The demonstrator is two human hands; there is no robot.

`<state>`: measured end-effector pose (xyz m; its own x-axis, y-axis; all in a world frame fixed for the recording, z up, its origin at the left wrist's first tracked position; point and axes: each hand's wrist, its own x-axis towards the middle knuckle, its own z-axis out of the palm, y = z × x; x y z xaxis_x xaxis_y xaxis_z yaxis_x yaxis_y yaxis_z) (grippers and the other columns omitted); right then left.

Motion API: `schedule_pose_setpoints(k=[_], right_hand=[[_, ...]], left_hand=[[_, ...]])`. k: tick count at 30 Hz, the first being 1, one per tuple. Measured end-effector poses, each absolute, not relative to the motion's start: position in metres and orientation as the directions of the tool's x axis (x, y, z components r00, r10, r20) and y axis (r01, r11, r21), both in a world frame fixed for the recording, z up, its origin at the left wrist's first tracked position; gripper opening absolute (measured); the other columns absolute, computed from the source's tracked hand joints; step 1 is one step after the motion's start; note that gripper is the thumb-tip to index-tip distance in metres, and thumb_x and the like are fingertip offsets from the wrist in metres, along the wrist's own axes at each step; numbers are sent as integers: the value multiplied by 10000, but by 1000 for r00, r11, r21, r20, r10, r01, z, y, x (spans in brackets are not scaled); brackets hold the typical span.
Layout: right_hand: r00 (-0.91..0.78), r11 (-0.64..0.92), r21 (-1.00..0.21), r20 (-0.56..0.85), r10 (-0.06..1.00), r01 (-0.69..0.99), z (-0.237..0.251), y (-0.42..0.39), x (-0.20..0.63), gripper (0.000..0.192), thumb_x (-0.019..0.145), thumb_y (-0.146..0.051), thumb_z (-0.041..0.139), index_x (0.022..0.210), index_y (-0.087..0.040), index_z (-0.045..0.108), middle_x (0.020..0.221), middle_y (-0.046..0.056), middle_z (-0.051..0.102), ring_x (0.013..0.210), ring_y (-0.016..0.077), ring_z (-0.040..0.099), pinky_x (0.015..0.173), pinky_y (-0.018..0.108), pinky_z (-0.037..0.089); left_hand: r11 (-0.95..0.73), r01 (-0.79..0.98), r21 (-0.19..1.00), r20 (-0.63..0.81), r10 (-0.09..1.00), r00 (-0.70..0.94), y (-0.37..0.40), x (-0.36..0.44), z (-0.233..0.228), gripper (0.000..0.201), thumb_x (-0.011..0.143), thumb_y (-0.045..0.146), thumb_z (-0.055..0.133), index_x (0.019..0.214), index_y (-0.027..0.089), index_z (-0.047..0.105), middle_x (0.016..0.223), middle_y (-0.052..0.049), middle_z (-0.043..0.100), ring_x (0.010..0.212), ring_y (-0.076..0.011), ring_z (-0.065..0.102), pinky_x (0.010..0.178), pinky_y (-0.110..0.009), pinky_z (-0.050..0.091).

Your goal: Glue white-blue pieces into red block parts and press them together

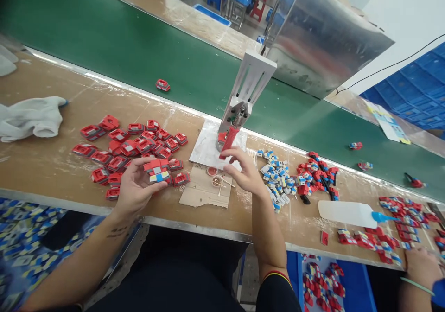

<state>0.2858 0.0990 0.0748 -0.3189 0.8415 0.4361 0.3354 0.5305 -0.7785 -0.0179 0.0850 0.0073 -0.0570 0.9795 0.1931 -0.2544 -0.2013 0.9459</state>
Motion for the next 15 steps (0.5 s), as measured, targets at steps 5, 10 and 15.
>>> schedule_pose_setpoints(k=[5,10,15], right_hand=[[-232,650,-750,614,754,126,150,115,281,631,955,-783,605,1487,-458,508,1333,48,744,1138,270,758,787,420,666],[-118,701,-696,692,712,156,215,178,286,735,911,-769,702,1514,-457,420,1470,-9,666,1251,226,703,910,344,624],[68,703,-567,797,601,429,138,160,294,154,1003,-461,722,1077,-326,707,995,6,694,864,168,653,694,301,538]], left_hand=[[-142,-282,949,133,990,-51,89,-22,11,612,618,324,1043,1112,216,698,1180,-82,788,1027,-248,808,891,-334,692],[2,-439,898,31,997,69,90,-11,16,578,666,249,1016,1145,275,693,1154,-33,791,996,-238,816,903,-367,687],[205,-573,794,-126,977,174,81,-21,17,555,771,254,946,1279,295,724,1246,-74,793,1166,-314,791,1051,-479,649]])
